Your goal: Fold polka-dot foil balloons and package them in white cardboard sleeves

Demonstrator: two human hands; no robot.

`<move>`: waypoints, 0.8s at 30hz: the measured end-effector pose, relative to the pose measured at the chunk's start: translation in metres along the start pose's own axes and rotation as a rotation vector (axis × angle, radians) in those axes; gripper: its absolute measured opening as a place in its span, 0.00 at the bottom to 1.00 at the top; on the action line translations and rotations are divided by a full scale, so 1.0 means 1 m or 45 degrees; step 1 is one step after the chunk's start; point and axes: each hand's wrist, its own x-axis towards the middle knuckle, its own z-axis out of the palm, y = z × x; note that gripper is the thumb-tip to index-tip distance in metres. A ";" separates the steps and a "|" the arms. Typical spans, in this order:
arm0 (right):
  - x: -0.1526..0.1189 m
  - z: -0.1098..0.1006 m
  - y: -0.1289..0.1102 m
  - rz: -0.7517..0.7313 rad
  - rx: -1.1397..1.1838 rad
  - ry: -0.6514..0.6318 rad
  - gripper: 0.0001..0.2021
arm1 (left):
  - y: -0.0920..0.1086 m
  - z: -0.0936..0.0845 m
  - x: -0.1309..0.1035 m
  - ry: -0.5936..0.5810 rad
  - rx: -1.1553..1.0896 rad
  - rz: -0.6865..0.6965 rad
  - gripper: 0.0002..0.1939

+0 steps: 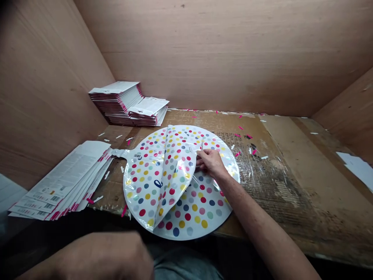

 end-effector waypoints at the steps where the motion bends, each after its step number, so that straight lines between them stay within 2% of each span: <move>1: 0.002 -0.005 0.000 -0.012 -0.051 0.010 0.11 | 0.000 -0.003 0.008 0.247 0.061 -0.064 0.20; 3: 0.004 -0.020 0.000 -0.022 -0.170 0.051 0.12 | -0.008 -0.006 0.033 0.794 0.310 -0.222 0.24; 4: 0.003 -0.031 0.001 -0.019 -0.238 0.075 0.13 | -0.015 -0.005 0.049 0.950 0.466 -0.254 0.26; 5: 0.000 -0.041 0.002 -0.012 -0.305 0.097 0.14 | -0.024 0.000 0.065 0.978 0.615 -0.263 0.29; 7: -0.012 -0.059 0.004 -0.005 -0.433 0.157 0.15 | -0.042 0.017 0.096 0.922 0.824 -0.327 0.36; 8: -0.021 -0.063 0.004 -0.061 -0.542 0.231 0.14 | -0.050 0.027 0.109 0.909 0.897 -0.364 0.38; 9: -0.029 -0.065 0.005 -0.178 -0.686 0.324 0.14 | -0.056 0.036 0.118 0.911 0.954 -0.393 0.39; 11: -0.044 -0.060 0.008 -0.580 -1.033 0.445 0.14 | -0.063 0.051 0.127 0.955 1.029 -0.411 0.39; 13: -0.048 -0.050 0.017 -1.008 -1.331 0.341 0.18 | -0.066 0.058 0.123 1.038 1.071 -0.394 0.38; 15: -0.040 -0.043 0.032 -1.189 -1.474 0.120 0.22 | -0.066 0.063 0.109 1.180 1.080 -0.448 0.33; 17: -0.026 -0.042 0.050 -1.181 -1.540 0.027 0.24 | -0.066 0.068 0.091 1.331 1.043 -0.554 0.25; 19: -0.017 -0.047 0.062 -1.145 -1.523 0.018 0.25 | -0.063 0.073 0.078 1.392 0.936 -0.596 0.17; 22: -0.034 -0.051 0.060 -1.156 -1.337 0.072 0.26 | -0.045 0.067 0.073 1.295 0.566 -0.550 0.09; 24: -0.067 -0.048 0.049 -1.239 -1.144 0.078 0.27 | -0.023 0.049 0.075 1.149 0.084 -0.579 0.11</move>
